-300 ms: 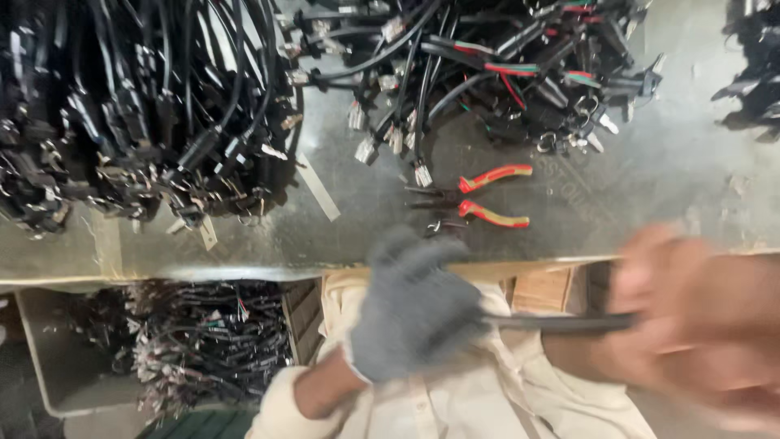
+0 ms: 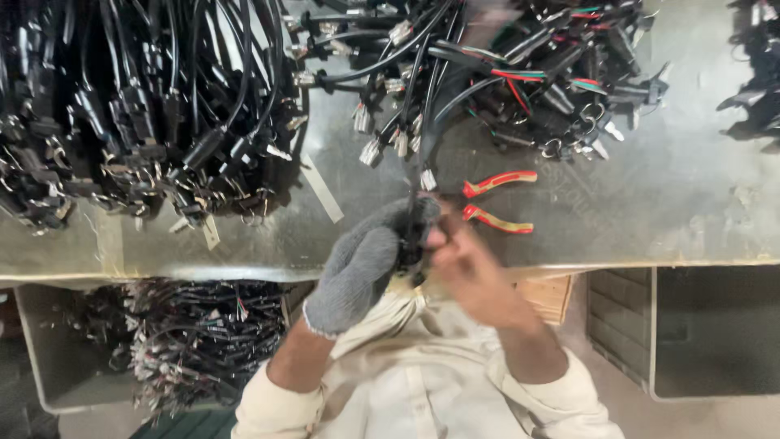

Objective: The person strips the outer insulation from the ends of black power cables using red-handled pliers, working one cable at a time. They pull each cable from a pile on the workbench, cut and pull back the insulation to expose colored inner wires, and set the processed cable back on the bench.

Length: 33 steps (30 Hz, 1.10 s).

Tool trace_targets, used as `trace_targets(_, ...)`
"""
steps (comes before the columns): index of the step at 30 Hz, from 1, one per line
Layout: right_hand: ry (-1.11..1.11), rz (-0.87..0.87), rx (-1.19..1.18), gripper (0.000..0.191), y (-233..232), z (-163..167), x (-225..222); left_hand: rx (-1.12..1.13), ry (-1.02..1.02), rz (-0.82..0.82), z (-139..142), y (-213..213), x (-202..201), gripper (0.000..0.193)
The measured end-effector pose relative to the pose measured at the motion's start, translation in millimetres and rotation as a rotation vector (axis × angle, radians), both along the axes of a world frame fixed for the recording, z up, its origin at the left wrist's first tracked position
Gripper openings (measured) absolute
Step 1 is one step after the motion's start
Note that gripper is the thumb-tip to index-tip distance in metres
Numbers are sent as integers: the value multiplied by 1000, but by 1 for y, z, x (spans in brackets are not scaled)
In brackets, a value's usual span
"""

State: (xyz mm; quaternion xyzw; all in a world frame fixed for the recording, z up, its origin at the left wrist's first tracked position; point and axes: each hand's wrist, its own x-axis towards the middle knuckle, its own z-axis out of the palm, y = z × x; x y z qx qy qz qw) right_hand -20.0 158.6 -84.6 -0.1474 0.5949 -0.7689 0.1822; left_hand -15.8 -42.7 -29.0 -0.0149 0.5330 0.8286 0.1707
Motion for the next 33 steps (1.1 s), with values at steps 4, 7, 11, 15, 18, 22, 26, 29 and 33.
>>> trace_targets(4,-246,-10,94,51,-10,-17,24,-365,280,156,-11,-5,10,22)
trace_targets(7,-31,-63,102,46,25,-44,4,-384,449,242,-38,39,3,23)
trace_targets(11,39,-89,159,40,17,-22,12,-356,406,225,-31,20,18,30)
trace_targets(15,337,-122,420,40,20,-15,1,-407,372,268,-41,28,17,32)
trace_targets(18,445,-152,453,51,15,-7,-2,-587,315,208,-34,29,11,37)
trace_targets(22,459,-161,497,51,6,7,3,-651,336,163,-12,9,10,45)
trace_targets(26,436,-139,427,45,2,15,13,-293,37,130,-6,2,11,48)
trace_targets(29,393,-153,417,47,0,15,17,-604,408,77,-6,1,12,40)
trace_targets(33,461,-186,457,46,-2,9,19,-691,294,57,-7,2,12,41)
